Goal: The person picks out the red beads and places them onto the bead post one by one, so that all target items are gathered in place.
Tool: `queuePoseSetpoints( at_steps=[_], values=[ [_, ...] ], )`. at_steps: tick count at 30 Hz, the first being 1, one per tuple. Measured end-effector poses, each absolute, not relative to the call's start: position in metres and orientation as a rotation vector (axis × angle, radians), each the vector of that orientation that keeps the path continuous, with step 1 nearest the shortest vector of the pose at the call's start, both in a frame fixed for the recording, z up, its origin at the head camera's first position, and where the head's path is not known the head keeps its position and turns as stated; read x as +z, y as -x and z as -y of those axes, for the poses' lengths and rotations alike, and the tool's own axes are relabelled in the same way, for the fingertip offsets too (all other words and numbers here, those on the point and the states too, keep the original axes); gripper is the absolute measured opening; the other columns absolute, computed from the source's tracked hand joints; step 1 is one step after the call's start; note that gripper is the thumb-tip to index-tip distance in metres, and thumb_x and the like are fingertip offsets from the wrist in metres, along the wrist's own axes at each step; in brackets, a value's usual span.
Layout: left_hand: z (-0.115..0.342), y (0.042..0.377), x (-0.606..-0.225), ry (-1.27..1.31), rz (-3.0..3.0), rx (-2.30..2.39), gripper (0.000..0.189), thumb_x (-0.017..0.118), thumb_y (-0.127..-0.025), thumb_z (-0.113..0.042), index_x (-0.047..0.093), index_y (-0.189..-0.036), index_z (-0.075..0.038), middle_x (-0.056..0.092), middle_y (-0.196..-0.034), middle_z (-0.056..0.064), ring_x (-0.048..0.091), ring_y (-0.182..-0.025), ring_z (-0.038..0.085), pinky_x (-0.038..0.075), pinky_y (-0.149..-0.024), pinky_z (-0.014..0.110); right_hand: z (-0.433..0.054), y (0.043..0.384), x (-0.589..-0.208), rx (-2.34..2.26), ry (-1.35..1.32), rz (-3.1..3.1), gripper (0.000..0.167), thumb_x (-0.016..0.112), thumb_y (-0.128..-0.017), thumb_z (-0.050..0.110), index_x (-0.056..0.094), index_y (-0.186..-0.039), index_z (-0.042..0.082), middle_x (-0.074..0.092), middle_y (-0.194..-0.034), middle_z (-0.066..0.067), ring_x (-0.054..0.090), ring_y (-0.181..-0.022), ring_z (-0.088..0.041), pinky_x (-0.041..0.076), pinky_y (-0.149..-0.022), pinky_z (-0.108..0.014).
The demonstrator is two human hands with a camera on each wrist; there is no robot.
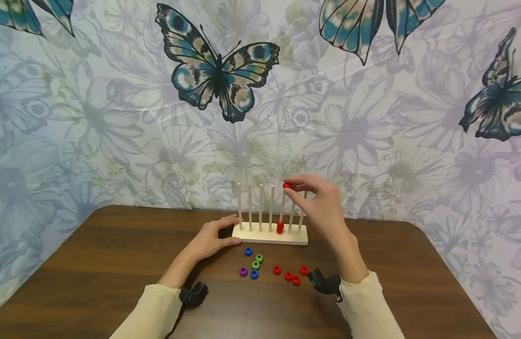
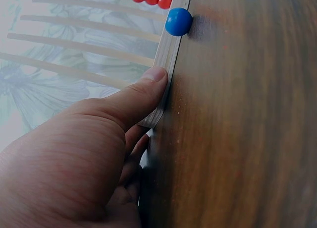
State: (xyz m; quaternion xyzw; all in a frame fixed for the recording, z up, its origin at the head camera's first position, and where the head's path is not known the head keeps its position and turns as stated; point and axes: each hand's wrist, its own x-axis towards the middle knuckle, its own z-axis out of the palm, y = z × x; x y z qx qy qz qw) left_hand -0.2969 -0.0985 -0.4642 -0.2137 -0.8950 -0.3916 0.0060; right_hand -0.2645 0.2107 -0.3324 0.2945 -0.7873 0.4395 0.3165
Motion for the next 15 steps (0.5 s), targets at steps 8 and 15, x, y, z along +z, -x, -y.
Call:
queuePoseSetpoints(
  at_steps=[8, 15],
  values=[
    [0.097, 0.298, -0.465, 0.67, 2.806, -1.244, 0.061, 0.084, -0.092, -0.031, 0.063, -0.148, -0.016, 0.05, -0.162, 0.012, 0.043, -0.152, 0.037, 0.033, -0.124, 0.061, -0.209, 0.275, -0.329, 1.068, -0.69, 2.126, 0.021, 0.086, -0.089, 0.007, 0.084, -0.109, 0.014, 0.082, -0.101, -0.001, 0.077, -0.089, -0.019, 0.054, -0.079, -0.014],
    [0.099, 0.298, -0.463, 0.676, 2.796, -1.249, 0.062, 0.084, -0.092, -0.03, 0.063, -0.148, -0.015, 0.051, -0.161, 0.011, 0.043, -0.152, 0.036, 0.036, -0.123, 0.058, -0.21, 0.278, -0.331, 1.052, -0.701, 2.179, 0.02, 0.085, -0.09, 0.011, 0.084, -0.109, 0.016, 0.082, -0.101, 0.002, 0.074, -0.086, -0.012, 0.054, -0.075, -0.021]
  ],
)
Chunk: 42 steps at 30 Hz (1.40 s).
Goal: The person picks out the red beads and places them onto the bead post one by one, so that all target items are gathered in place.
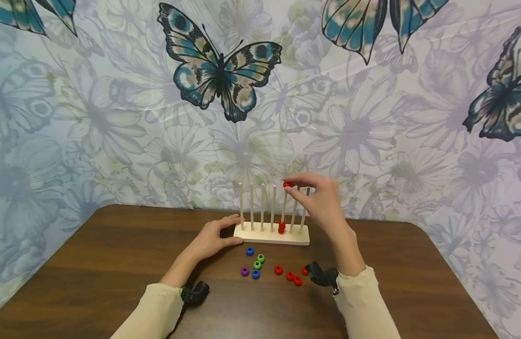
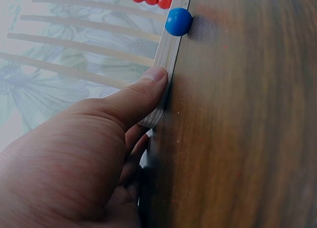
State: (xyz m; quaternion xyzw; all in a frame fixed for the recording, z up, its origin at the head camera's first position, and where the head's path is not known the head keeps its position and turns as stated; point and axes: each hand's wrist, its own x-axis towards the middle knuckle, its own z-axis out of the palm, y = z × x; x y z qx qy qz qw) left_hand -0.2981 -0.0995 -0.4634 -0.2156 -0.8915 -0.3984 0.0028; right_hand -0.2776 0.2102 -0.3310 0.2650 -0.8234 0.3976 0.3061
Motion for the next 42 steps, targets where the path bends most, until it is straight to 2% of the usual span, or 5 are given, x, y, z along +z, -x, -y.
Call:
queuePoseSetpoints(
  at_steps=[13, 19, 27, 33, 42],
  values=[
    [0.099, 0.298, -0.464, 0.671, 2.796, -1.229, 0.061, 0.084, -0.091, -0.03, 0.064, -0.147, -0.014, 0.052, -0.16, 0.012, 0.045, -0.15, 0.036, 0.037, -0.122, 0.057, -0.207, 0.279, -0.336, 1.024, -0.712, 2.23, 0.017, 0.085, -0.089, 0.006, 0.084, -0.106, 0.009, 0.082, -0.096, -0.001, 0.067, -0.081, -0.009, 0.052, -0.071, -0.024],
    [0.097, 0.298, -0.464, 0.686, 2.794, -1.229, 0.06, 0.084, -0.092, -0.03, 0.064, -0.147, -0.014, 0.052, -0.16, 0.013, 0.046, -0.149, 0.038, 0.038, -0.121, 0.058, -0.21, 0.276, -0.337, 0.999, -0.688, 2.264, 0.022, 0.086, -0.089, 0.008, 0.083, -0.11, 0.012, 0.08, -0.092, 0.002, 0.066, -0.08, -0.009, 0.052, -0.069, -0.027],
    [0.095, 0.298, -0.465, 0.697, 2.794, -1.207, 0.061, 0.083, -0.092, -0.031, 0.064, -0.147, -0.014, 0.052, -0.16, 0.013, 0.046, -0.149, 0.039, 0.036, -0.121, 0.061, -0.227, 0.266, -0.34, 1.058, -0.602, 2.357, 0.03, 0.082, -0.095, 0.017, 0.078, -0.124, 0.014, 0.079, -0.114, -0.005, 0.073, -0.1, -0.02, 0.058, -0.088, -0.024],
    [0.096, 0.298, -0.464, 0.656, 2.812, -1.239, 0.061, 0.083, -0.093, -0.032, 0.063, -0.148, -0.017, 0.05, -0.162, 0.01, 0.044, -0.151, 0.037, 0.031, -0.124, 0.062, -0.247, 0.257, -0.345, 1.1, -0.533, 2.375, 0.04, 0.083, -0.094, 0.021, 0.074, -0.133, 0.015, 0.077, -0.122, -0.008, 0.078, -0.103, -0.03, 0.059, -0.082, -0.016],
    [0.098, 0.298, -0.464, 0.655, 2.817, -1.229, 0.061, 0.083, -0.092, -0.032, 0.063, -0.149, -0.017, 0.05, -0.162, 0.009, 0.044, -0.151, 0.037, 0.032, -0.124, 0.062, -0.275, 0.248, -0.361, 0.983, -0.503, 2.468, 0.029, 0.08, -0.096, 0.025, 0.078, -0.125, 0.018, 0.081, -0.108, -0.002, 0.079, -0.095, -0.022, 0.058, -0.079, -0.014]
  ],
)
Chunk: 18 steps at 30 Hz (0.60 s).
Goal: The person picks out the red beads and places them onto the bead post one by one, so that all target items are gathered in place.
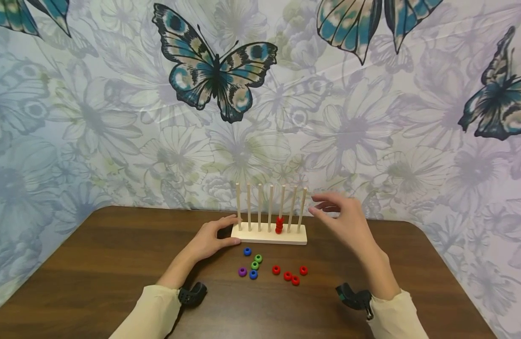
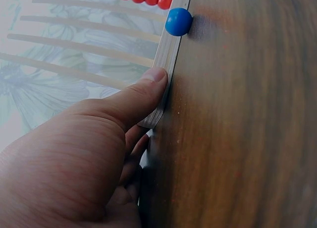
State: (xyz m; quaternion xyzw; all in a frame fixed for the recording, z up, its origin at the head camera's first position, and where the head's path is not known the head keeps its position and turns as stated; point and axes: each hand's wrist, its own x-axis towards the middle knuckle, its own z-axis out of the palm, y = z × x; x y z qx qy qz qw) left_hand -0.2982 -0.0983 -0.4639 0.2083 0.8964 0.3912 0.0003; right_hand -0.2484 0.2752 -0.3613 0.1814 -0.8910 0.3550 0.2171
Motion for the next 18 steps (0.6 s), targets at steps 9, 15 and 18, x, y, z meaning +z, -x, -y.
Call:
queuePoseSetpoints(
  at_steps=[9, 15, 18],
  values=[
    [0.098, 0.298, -0.464, -0.662, -2.829, 1.22, 0.06, 0.083, -0.092, -0.031, 0.064, -0.148, -0.016, 0.051, -0.161, 0.011, 0.045, -0.15, 0.038, 0.032, -0.123, 0.064, -0.306, 0.231, -0.379, 0.891, -0.469, 2.522, 0.025, 0.082, -0.095, 0.026, 0.079, -0.119, 0.024, 0.082, -0.103, 0.005, 0.078, -0.091, -0.008, 0.058, -0.076, -0.021],
    [0.097, 0.298, -0.464, -0.652, -2.821, 1.231, 0.06, 0.083, -0.092, -0.031, 0.064, -0.147, -0.016, 0.051, -0.161, 0.011, 0.046, -0.15, 0.037, 0.037, -0.122, 0.06, -0.317, 0.223, -0.393, 0.879, -0.519, 2.562, 0.026, 0.084, -0.092, 0.023, 0.079, -0.118, 0.024, 0.082, -0.101, 0.006, 0.077, -0.09, -0.007, 0.062, -0.077, -0.027],
    [0.098, 0.298, -0.464, -0.639, -2.809, 1.238, 0.061, 0.084, -0.092, -0.031, 0.063, -0.148, -0.017, 0.05, -0.162, 0.01, 0.044, -0.151, 0.036, 0.037, -0.122, 0.058, -0.317, 0.223, -0.402, 0.933, -0.584, 2.59, 0.027, 0.085, -0.092, 0.023, 0.079, -0.118, 0.024, 0.082, -0.103, 0.006, 0.077, -0.091, -0.006, 0.064, -0.081, -0.032]
  ],
)
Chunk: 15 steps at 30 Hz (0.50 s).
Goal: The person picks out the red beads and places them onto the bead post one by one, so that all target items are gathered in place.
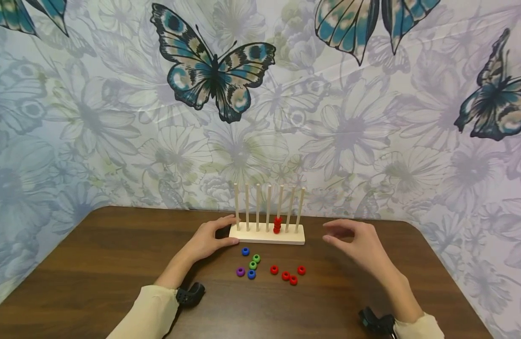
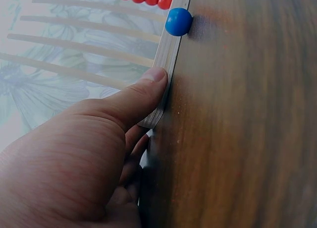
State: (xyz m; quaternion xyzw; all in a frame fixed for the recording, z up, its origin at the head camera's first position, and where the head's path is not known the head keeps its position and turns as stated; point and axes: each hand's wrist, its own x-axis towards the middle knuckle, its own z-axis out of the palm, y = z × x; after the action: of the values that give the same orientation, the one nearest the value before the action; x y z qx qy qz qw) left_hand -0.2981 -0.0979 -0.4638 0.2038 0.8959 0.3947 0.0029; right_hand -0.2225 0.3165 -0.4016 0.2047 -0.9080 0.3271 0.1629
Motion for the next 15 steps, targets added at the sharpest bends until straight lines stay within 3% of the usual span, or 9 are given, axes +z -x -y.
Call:
queuePoseSetpoints(
  at_steps=[9, 15],
  values=[
    [0.099, 0.298, -0.465, -0.643, -2.824, 1.239, 0.061, 0.084, -0.092, -0.03, 0.063, -0.148, -0.016, 0.051, -0.162, 0.01, 0.044, -0.151, 0.038, 0.036, -0.122, 0.061, -0.294, 0.226, -0.421, 1.142, -0.774, 2.797, 0.035, 0.086, -0.089, 0.034, 0.079, -0.118, 0.018, 0.08, -0.112, 0.005, 0.076, -0.1, -0.012, 0.062, -0.091, -0.034],
    [0.097, 0.3, -0.465, -0.663, -2.829, 1.227, 0.061, 0.084, -0.092, -0.03, 0.064, -0.147, -0.016, 0.051, -0.161, 0.011, 0.046, -0.15, 0.038, 0.038, -0.121, 0.059, -0.283, 0.222, -0.427, 1.196, -0.894, 2.856, 0.038, 0.088, -0.086, 0.031, 0.078, -0.12, 0.018, 0.079, -0.113, 0.005, 0.075, -0.101, -0.015, 0.061, -0.092, -0.034]
  ],
)
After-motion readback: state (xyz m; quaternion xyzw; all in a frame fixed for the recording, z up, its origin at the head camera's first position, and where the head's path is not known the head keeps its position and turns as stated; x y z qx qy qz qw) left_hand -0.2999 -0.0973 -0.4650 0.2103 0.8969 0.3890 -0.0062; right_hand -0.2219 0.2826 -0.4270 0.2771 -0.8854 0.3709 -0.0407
